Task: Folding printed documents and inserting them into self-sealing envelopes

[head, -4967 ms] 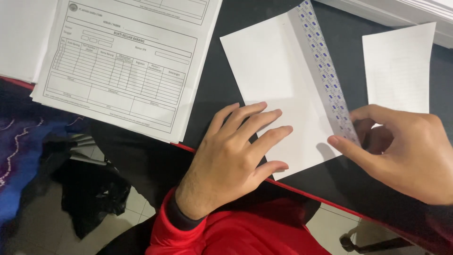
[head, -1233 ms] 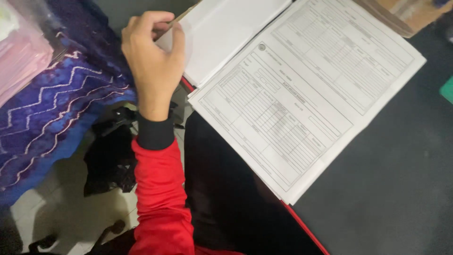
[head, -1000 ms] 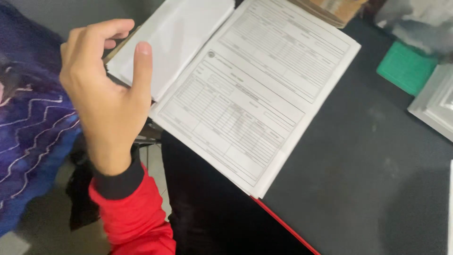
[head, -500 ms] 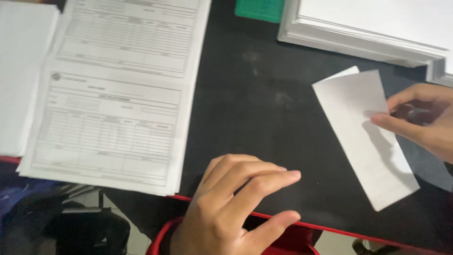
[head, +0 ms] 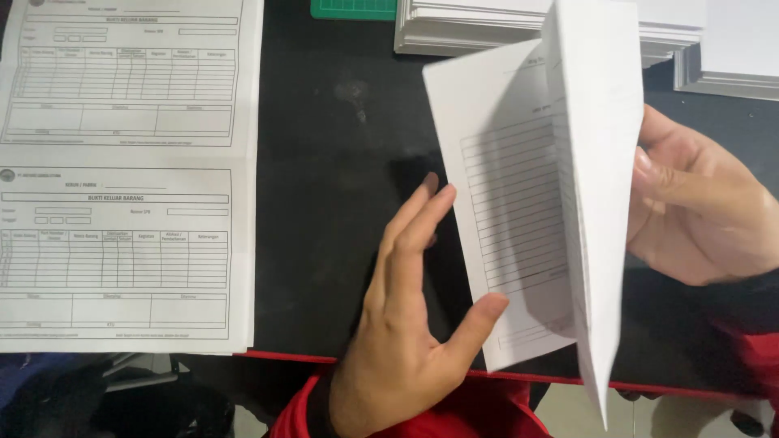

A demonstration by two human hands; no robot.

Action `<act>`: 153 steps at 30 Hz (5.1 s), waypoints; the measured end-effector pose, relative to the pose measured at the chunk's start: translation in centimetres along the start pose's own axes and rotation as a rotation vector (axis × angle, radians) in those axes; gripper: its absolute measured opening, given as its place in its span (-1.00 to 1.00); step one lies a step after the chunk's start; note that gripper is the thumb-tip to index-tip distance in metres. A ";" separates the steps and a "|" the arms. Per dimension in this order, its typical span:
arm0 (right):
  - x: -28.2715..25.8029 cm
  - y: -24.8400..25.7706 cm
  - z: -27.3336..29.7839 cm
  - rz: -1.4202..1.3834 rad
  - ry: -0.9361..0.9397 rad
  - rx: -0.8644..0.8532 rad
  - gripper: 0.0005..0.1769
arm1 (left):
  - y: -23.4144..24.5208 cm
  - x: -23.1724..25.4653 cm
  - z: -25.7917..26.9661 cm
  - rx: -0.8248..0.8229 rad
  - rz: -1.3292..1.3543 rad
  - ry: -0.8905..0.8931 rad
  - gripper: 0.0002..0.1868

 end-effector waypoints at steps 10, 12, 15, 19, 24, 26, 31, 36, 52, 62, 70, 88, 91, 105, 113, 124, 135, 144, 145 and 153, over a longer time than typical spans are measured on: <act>0.7 -1.0 -0.6 0.033 -0.077 0.066 -0.54 | -0.3 0.4 0.7 -0.146 0.122 -0.093 -0.52; 0.8 1.8 -0.3 0.109 -0.103 0.250 -0.58 | 1.1 0.9 0.8 -0.010 0.051 -0.131 -0.50; 0.0 6.0 1.0 0.381 -0.082 0.602 -0.72 | 3.5 1.8 1.2 0.178 -0.180 -0.198 -0.66; -1.0 6.4 1.2 0.583 -0.062 0.680 -0.69 | 5.6 1.8 1.8 0.270 -0.287 -0.226 -0.67; -1.1 4.2 1.1 0.761 -0.241 0.754 -0.73 | 5.6 1.5 2.4 0.229 -0.226 -0.279 -0.79; -1.5 2.9 0.8 0.909 -0.300 0.709 -0.66 | 5.4 1.6 2.6 0.213 -0.234 -0.305 -0.78; -1.5 0.8 0.5 1.154 -0.379 0.593 -0.30 | 4.4 2.6 3.1 0.096 -0.278 -0.453 -0.79; -1.6 -0.3 0.4 1.163 -0.357 0.542 -0.17 | 4.6 3.7 3.3 0.140 -0.318 -0.525 -0.88; -3.3 1.9 1.6 1.530 -0.024 0.455 -0.83 | 6.8 2.8 4.4 0.230 -0.394 -0.361 -0.70; -2.0 19.6 4.4 1.269 -0.264 0.491 -0.82 | 10.5 0.1 4.5 0.456 -0.366 0.092 -0.77; 1.0 15.6 10.4 1.172 -0.457 0.574 -0.78 | 9.1 1.6 1.7 0.281 -0.562 -0.069 -0.83; 1.5 14.2 12.0 1.579 -0.127 0.792 -0.68 | -4.9 1.4 2.9 -0.089 -0.820 -0.452 -0.74; 2.6 17.3 9.9 1.176 -0.201 0.690 -0.50 | -4.6 1.6 2.4 -0.081 -0.797 -0.427 -0.79; 2.7 -5.4 -0.1 2.072 0.468 -0.395 -0.19 | -3.5 -0.9 1.6 -0.145 -0.837 -0.106 -0.34; 1.5 -3.7 0.4 2.072 0.459 -0.174 0.02 | -1.9 -2.1 1.2 -0.174 -1.063 0.006 -0.13; 1.6 -4.2 0.6 2.117 0.509 -0.155 0.11 | -1.9 -4.1 -0.9 -0.467 -1.365 -0.020 0.07; 1.1 -3.9 1.0 2.086 0.532 -0.093 0.24 | -5.2 -3.6 -3.4 -0.634 -0.945 -0.358 -0.01; 1.1 -3.3 0.9 2.106 0.458 -0.051 0.28 | -1.8 -4.3 -5.3 -0.597 -1.000 -0.217 0.04; 1.0 -3.3 0.9 2.106 0.458 -0.050 0.28 | -1.7 -4.3 -5.5 -0.597 -1.000 -0.217 0.04; 1.2 -2.0 0.9 2.141 0.286 -0.100 0.40 | -1.9 -4.9 -6.1 -0.733 -1.083 -0.084 0.33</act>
Point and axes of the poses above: each hand's wrist, its own z-axis away from the middle knuckle, its own y-axis out of the back of the hand, x = y × z, the point moved 9 cm from there along -z, towards the middle knuckle, and after that the axes turned 8 degrees about z, right-handed, at the moved point
